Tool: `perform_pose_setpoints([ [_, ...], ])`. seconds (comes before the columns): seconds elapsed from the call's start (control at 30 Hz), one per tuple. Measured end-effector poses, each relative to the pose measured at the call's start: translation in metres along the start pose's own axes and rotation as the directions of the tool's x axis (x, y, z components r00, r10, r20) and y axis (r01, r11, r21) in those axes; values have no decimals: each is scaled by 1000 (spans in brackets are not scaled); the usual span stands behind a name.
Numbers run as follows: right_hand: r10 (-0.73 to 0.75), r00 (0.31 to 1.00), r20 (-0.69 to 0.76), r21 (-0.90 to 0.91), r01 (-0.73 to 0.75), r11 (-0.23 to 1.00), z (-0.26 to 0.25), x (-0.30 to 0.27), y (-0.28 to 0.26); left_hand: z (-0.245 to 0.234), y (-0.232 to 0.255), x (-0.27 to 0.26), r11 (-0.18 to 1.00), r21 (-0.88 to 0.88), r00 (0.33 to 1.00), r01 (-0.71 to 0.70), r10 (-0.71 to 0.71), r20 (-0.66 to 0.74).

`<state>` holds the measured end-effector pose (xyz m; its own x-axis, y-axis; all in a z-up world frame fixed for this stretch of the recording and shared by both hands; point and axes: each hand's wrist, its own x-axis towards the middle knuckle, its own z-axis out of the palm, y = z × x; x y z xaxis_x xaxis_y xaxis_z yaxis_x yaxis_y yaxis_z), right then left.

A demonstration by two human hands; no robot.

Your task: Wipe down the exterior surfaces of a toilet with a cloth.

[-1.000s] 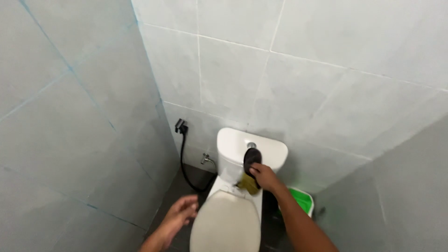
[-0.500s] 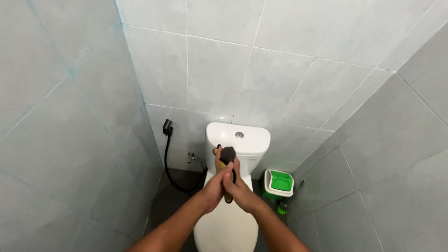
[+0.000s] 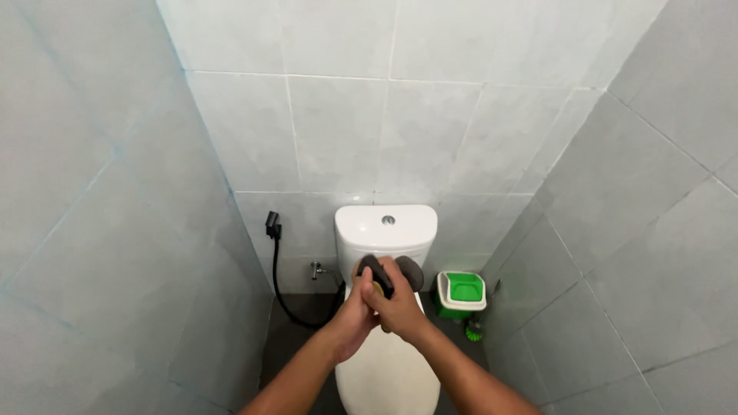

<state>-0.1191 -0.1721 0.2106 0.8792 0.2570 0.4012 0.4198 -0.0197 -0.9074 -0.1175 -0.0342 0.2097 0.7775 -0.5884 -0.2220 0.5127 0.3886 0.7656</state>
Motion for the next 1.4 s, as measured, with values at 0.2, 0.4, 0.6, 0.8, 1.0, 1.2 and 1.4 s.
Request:
perform_pose_setpoints([
  [0.2, 401, 914, 66, -32, -399, 916, 29, -5, -16, -33, 1, -31, 965, 237, 947, -115, 179, -268],
  [0.4, 310, 931, 193, -46, -307, 951, 41, 2, -10, -49, 11, -49, 936, 322, 936, -144, 234, -264],
  [0.6, 330, 907, 261, -72, -323, 944, 35, 14, -62, -84, -8, -18, 776, 431, 674, -459, 621, -399],
  [0.8, 289, 957, -10, 71, -288, 955, 4, 16, -33, -51, 14, -33, 847, 283, 847, -449, 505, -165],
  [1.0, 364, 929, -65, 346, -321, 882, -46, 25, -40, -25, 40, -53, 502, 817, 847, -285, 531, -31],
  [1.2, 389, 921, -18, 162, -381, 910, -65, 27, -65, -13, 54, -55, 482, 845, 889, -233, 458, -17],
  [1.4, 121, 992, 32, -113, -117, 987, -87, 37, -71, -14, 67, -43, 120, 967, 772, -223, 628, 101],
])
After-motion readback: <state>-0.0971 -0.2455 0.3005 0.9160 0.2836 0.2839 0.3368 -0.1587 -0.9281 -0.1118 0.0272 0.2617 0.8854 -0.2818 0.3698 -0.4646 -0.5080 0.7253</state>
